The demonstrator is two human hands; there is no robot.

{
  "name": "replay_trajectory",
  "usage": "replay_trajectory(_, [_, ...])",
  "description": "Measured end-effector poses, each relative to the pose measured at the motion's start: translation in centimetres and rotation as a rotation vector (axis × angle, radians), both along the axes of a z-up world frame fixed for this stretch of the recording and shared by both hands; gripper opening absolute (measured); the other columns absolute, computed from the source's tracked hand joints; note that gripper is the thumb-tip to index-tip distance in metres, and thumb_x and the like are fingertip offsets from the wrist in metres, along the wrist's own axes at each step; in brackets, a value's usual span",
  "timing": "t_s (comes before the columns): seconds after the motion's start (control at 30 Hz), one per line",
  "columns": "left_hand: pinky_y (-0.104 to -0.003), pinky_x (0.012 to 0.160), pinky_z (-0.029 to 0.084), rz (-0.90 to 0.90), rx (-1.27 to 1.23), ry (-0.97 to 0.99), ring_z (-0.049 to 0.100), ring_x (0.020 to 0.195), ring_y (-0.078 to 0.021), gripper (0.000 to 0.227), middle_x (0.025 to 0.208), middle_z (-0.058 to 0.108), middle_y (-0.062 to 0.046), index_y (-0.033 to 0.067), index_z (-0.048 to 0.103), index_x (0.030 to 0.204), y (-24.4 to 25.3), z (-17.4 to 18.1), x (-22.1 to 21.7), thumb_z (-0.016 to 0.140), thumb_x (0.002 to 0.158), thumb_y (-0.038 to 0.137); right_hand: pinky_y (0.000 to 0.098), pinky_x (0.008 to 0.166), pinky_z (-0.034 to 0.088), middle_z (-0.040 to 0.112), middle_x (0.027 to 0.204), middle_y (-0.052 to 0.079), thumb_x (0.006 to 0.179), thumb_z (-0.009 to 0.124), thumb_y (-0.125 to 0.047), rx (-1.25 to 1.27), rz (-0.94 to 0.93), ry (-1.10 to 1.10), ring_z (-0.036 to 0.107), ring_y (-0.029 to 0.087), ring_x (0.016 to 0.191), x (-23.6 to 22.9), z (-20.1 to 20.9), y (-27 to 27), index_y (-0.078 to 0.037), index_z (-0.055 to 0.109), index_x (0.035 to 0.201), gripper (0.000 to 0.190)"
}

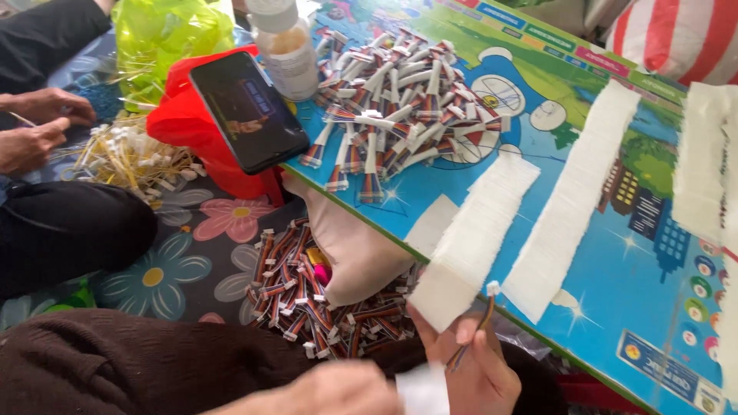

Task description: The person is manually wrapping small wire harnesses with white adhesive tape for organization or protection.

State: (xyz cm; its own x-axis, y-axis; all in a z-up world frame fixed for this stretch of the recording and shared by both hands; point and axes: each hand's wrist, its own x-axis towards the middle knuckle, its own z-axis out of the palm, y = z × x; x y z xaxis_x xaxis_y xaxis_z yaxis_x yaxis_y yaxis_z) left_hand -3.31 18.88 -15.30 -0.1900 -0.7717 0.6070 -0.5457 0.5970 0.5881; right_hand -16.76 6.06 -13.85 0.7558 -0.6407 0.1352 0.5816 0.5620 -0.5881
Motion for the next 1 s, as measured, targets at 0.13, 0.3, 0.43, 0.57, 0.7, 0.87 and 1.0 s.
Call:
replay_trajectory(0.13, [-0.031, 0.065, 0.046, 0.108, 0.146, 0.159, 0.052, 0.075, -0.0212, 0.005, 0.087, 0.052, -0.011, 0.0037, 0.053, 0.083, 1.5, 2.2, 0.7, 0.056, 0.086, 0.0, 0.0566, 0.11, 0.011, 0.056, 0.106, 0.013, 0.092, 0.044, -0.002, 0.155, 0.04, -0.126, 0.04, 0.031, 0.123, -2.5, -6.5, -1.8, -0.007, 0.03, 0.141, 0.051])
replay_trajectory(0.3, [-0.021, 0.056, 0.044, 0.284, 0.622, 0.741, 0.053, 0.059, -0.0088, 0.014, 0.066, 0.057, 0.0, 0.005, 0.054, 0.084, 3.6, 4.0, 2.3, 0.068, 0.081, 0.004, 0.0638, 0.102, 0.019, 0.026, 0.143, 0.038, 0.088, 0.057, -0.021, -0.032, 0.446, 0.247, 0.015, 0.046, 0.137, -5.4, -15.3, -3.5, 0.0, 0.059, 0.077, 0.024])
replay_trajectory(0.43, [-0.025, 0.048, 0.046, 0.338, 0.614, 0.556, 0.053, 0.053, -0.013, 0.016, 0.066, 0.058, -0.002, 0.0067, 0.054, 0.09, 3.8, 5.4, 2.7, 0.065, 0.078, 0.007, 0.0581, 0.095, 0.037, 0.054, 0.114, 0.048, 0.086, 0.058, -0.002, 0.03, 0.197, 0.186, 0.055, 0.051, 0.109, -3.5, -12.3, 2.1, 0.014, 0.057, 0.113, 0.031])
replay_trajectory(0.57, [-0.024, 0.041, 0.041, 0.491, 0.636, 0.476, 0.05, 0.043, -0.0107, 0.045, 0.053, 0.057, 0.001, 0.0139, 0.048, 0.114, 3.2, 5.4, 2.8, 0.07, 0.075, 0.014, 0.048, 0.099, 0.035, 0.058, 0.106, 0.03, 0.084, 0.045, 0.003, 0.02, 0.238, 0.257, 0.052, 0.035, 0.11, -1.1, -6.2, 4.0, 0.013, 0.06, 0.083, 0.018])
replay_trajectory(0.7, [-0.019, 0.044, 0.045, 0.59, 0.756, 0.685, 0.052, 0.05, -0.0069, 0.038, 0.069, 0.067, -0.001, 0.0069, 0.069, 0.101, 3.2, 5.3, 2.8, 0.076, 0.067, 0.023, 0.0533, 0.103, 0.033, 0.062, 0.101, 0.029, 0.086, 0.042, -0.001, 0.02, 0.195, 0.284, 0.047, 0.036, 0.122, -0.3, -4.6, 4.6, 0.005, 0.058, 0.077, 0.02])
replay_trajectory(0.87, [-0.021, 0.051, 0.042, 0.514, 0.746, 0.996, 0.052, 0.056, -0.0085, 0.007, 0.066, 0.066, -0.004, -0.0023, 0.07, 0.08, 3.7, 2.3, 3.3, 0.067, 0.078, 0.003, 0.0509, 0.075, 0.048, 0.064, 0.088, 0.023, 0.089, 0.046, -0.012, 0.129, 0.017, 0.682, 0.057, 0.039, 0.1, 1.1, -2.6, 5.1, 0.007, 0.056, 0.075, 0.026])
replay_trajectory(1.0, [-0.031, 0.079, 0.053, 0.404, 0.607, 1.184, 0.066, 0.091, -0.0207, 0.05, 0.105, 0.066, -0.016, 0.0045, 0.046, 0.121, 2.4, 2.4, 2.3, 0.064, 0.074, -0.001, 0.0335, 0.044, 0.04, 0.063, 0.074, 0.026, 0.094, 0.039, -0.019, 0.084, 0.187, 0.746, 0.053, 0.024, 0.047, 1.1, -3.1, 5.6, 0.012, 0.059, 0.093, 0.037])
